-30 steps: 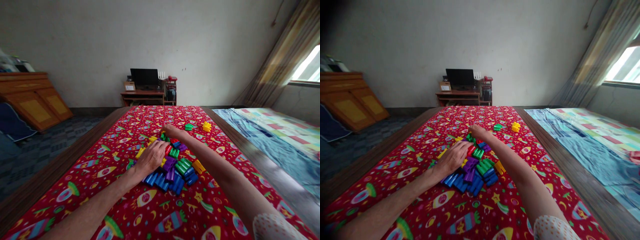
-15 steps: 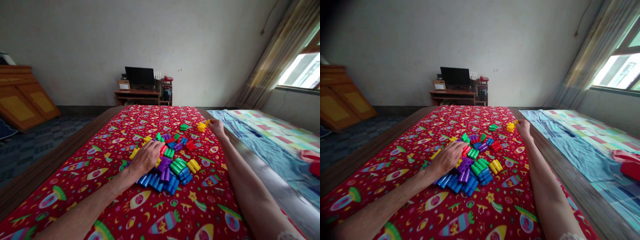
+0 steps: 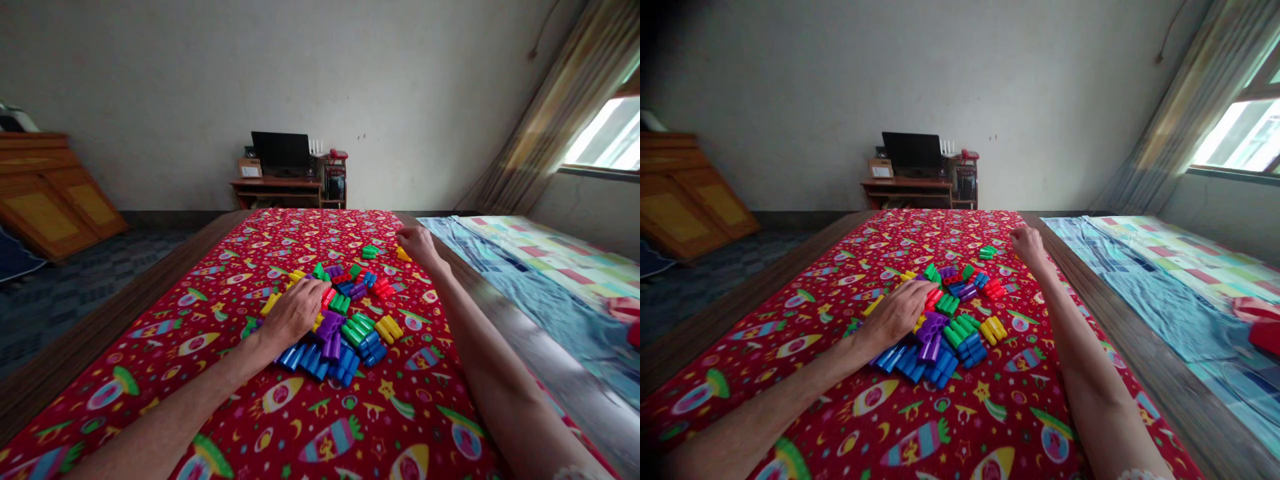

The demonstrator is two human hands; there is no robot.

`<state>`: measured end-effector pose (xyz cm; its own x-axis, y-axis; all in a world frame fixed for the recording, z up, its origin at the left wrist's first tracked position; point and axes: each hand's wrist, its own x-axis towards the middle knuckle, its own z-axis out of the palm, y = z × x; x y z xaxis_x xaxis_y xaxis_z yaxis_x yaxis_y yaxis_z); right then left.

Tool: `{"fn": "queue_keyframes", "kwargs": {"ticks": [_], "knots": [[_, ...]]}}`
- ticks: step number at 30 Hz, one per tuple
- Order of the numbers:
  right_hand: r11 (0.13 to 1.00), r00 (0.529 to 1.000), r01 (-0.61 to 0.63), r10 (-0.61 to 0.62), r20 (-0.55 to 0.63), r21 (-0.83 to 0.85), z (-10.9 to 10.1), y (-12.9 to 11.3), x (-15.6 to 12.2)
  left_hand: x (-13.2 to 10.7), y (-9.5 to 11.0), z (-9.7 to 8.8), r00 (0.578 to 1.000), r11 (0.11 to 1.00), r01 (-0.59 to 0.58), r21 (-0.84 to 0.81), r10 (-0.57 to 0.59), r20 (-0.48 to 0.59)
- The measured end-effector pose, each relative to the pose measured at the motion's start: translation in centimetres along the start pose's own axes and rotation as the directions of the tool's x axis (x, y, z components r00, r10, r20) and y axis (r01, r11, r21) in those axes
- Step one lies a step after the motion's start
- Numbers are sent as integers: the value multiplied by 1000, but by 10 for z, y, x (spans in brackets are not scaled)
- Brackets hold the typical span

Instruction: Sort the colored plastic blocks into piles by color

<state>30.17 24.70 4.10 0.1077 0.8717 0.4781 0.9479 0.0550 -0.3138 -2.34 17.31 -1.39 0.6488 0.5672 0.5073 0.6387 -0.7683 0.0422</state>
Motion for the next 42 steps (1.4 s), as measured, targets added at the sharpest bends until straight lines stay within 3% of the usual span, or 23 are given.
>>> {"fn": "queue_keyframes", "kwargs": {"ticks": [3, 6, 9, 12, 15, 17, 20, 23, 25, 29, 32, 36, 38, 42], "knots": [[980, 965, 189, -198, 173, 70, -7, -40, -5, 0, 0, 0, 1000, 1000, 0, 1, 0, 2], [907, 836, 347, -414, 361, 238, -3, -77, -20, -1, 2, -1, 1000, 1000, 3, -21, -3, -5], [844, 790, 431, -524, 319, 320, 12, -106, -38, 1, 3, -2, 1000, 998, 13, -58, -14, -3], [805, 752, 479, -582, 309, 351, 28, -123, -52, 7, -5, -7, 992, 977, 121, -177, -126, -18], [747, 644, 553, -664, 380, 369, 35, -126, -57, 12, -28, -17, 950, 906, 282, -316, -309, -38], [714, 599, 584, -700, 389, 386, 34, -124, -56, 11, -49, -21, 929, 887, 331, -321, -367, -56], [719, 627, 593, -694, 353, 361, 31, -121, -53, 1, -80, -16, 908, 851, 399, -341, -419, 16], [755, 702, 569, -653, 285, 327, 31, -121, -52, -8, -100, -2, 890, 759, 453, -467, -414, 190], [770, 743, 544, -627, 236, 333, 33, -123, -53, -10, -105, 6, 897, 727, 441, -526, -372, 238], [768, 779, 503, -601, 177, 395, 41, -132, -60, -7, -103, 11, 901, 726, 431, -536, -379, 212], [730, 760, 516, -631, 154, 448, 47, -139, -68, -4, -95, 10, 901, 748, 428, -507, -399, 173], [696, 725, 561, -675, 140, 449, 54, -146, -74, -3, -85, 10, 933, 801, 344, -490, -352, 78], [712, 728, 548, -664, 168, 439, 55, -147, -73, -2, -81, 10, 932, 781, 350, -517, -344, 112], [801, 802, 424, -549, 236, 423, 50, -142, -68, -1, -79, 7, 896, 724, 444, -528, -338, 289]]}}
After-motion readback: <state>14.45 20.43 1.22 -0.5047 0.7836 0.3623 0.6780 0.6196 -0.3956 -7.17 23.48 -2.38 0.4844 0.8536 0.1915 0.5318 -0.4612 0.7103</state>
